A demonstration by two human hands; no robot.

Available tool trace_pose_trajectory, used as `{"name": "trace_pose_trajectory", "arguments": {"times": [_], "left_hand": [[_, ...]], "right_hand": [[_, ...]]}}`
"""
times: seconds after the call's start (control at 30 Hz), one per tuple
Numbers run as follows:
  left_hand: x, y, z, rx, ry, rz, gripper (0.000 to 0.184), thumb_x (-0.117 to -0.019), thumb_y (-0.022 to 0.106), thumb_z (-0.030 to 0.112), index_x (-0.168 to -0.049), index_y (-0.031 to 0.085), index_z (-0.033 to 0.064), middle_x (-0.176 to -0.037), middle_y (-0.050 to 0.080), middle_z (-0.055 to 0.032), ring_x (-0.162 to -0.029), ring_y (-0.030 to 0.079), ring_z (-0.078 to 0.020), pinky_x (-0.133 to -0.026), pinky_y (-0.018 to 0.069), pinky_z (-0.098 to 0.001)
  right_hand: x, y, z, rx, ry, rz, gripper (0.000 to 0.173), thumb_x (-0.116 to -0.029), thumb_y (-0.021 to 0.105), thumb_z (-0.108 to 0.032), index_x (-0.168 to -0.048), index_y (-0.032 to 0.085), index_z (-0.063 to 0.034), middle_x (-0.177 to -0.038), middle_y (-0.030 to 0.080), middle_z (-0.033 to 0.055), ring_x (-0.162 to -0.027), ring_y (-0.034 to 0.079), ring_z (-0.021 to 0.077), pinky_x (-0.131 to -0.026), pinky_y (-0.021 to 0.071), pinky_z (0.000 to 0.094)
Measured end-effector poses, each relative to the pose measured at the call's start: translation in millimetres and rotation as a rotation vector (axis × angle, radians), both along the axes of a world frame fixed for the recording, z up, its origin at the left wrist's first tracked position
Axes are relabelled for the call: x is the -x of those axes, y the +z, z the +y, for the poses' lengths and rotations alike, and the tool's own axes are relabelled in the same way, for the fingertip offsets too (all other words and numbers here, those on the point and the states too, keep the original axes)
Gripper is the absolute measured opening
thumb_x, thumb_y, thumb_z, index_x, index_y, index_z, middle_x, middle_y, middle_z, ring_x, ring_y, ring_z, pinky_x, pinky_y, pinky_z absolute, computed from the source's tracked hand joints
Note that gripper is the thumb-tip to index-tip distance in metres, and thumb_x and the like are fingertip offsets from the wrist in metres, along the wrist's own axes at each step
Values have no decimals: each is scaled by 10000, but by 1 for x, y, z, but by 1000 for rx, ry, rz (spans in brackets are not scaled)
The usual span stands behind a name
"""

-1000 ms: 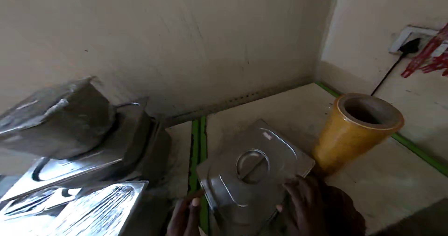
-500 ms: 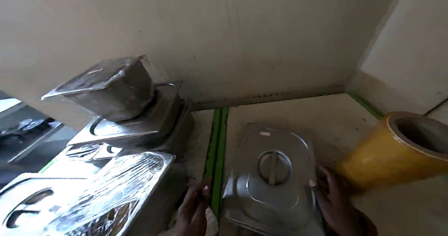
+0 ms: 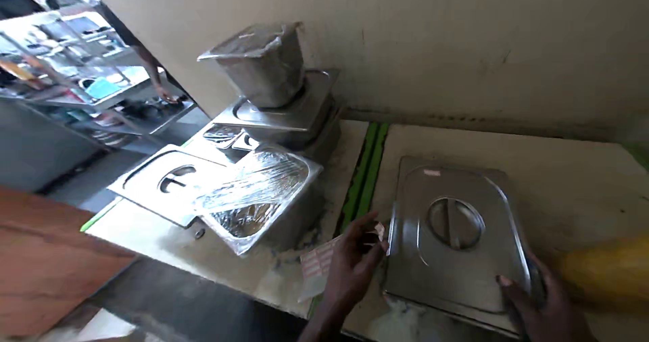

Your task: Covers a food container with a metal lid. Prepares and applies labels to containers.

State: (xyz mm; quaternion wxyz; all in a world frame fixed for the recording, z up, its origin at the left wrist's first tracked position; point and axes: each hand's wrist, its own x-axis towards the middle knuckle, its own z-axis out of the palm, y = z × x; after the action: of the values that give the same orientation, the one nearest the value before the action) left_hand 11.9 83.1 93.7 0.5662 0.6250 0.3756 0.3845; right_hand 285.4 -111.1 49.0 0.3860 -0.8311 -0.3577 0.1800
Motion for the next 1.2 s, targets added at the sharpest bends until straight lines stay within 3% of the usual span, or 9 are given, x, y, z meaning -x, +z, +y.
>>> {"name": "trace_pose_trajectory", "arguments": {"times": [0.1, 0.23, 0.33, 0.47, 0.53, 0.63, 0.83, 0.97, 1.2], "left_hand": [[2, -1, -8, -142, 27, 77, 377, -923, 722, 163, -1283, 656, 73, -1151, 713, -47, -911, 707, -145, -774, 618, -305], [4, -4, -18, -438, 62, 230, 269, -940, 716, 207, -1193, 736, 118, -1069, 713, -28, -854, 675, -83, -741, 592, -257], [8, -7, -35, -407, -51, 259, 209, -990, 635, 154, -1155, 751, 97, -1036, 739, -55, -880, 704, -115, -785, 608, -307], [5, -23, -71, -109, -233, 151, 396, -1016, 622, 158, -1389, 598, 27, -967, 741, -128, -771, 720, -176, -737, 617, -366], [6, -32, -83, -25, -225, 5, 434, -1024, 592, 93, -1436, 530, -26, -986, 741, -147, -804, 734, -181, -778, 625, -363], [21, -32, -85, 57, -267, -96, 468, -1059, 530, 117, -1503, 451, -11, -1007, 729, -146, -792, 713, -161, -755, 615, -348], [48, -30, -76, 148, -459, -264, 532, -1102, 438, 192, -1581, 304, 4, -1132, 703, -151, -877, 709, -161, -776, 604, -341], [51, -35, -75, 318, -466, -382, 513, -996, 627, 40, -1468, 448, -47, -1103, 738, -128, -900, 729, -147, -832, 609, -328], [47, -28, -80, 241, -451, -207, 358, -929, 716, 49, -1267, 630, -34, -996, 759, -83, -801, 704, -94, -698, 582, -268]], "right_hand": [[-10, -2, 1, 20, -8, -64, 759, -938, 711, -422, -1558, 423, -93, -1505, 513, 203, -1354, 534, 351, -1106, 443, 573], [-9, 4, 1, 50, -32, -370, 707, -940, 682, -474, -1445, 540, 1, -1459, 497, 327, -1348, 479, 514, -1102, 401, 649], [15, 6, 7, -138, 82, -482, 562, -960, 699, -333, -1328, 605, 81, -1419, 517, 359, -1365, 473, 493, -1152, 391, 546], [69, 14, 15, -404, 540, -352, 344, -985, 696, -266, -1205, 684, -1, -1252, 655, 202, -1250, 596, 230, -1082, 488, 343], [93, 8, 22, -417, 719, -278, 317, -979, 694, -262, -1216, 716, -53, -1252, 661, 185, -1232, 605, 225, -1066, 498, 353], [115, 5, 26, -401, 739, -244, 280, -995, 672, -231, -1220, 710, -70, -1201, 680, 161, -1184, 626, 205, -1034, 514, 335], [122, 11, 36, -478, 760, -36, 92, -936, 737, -110, -1028, 737, -99, -1101, 679, 61, -1094, 638, 87, -944, 554, 228], [127, 19, 38, -477, 770, 72, 101, -915, 778, -116, -1004, 740, -87, -1067, 669, 50, -1050, 640, 63, -914, 562, 216], [121, 21, 24, -400, 782, 57, 107, -874, 800, -110, -867, 727, -32, -943, 670, 98, -962, 639, 105, -885, 546, 233]]}}
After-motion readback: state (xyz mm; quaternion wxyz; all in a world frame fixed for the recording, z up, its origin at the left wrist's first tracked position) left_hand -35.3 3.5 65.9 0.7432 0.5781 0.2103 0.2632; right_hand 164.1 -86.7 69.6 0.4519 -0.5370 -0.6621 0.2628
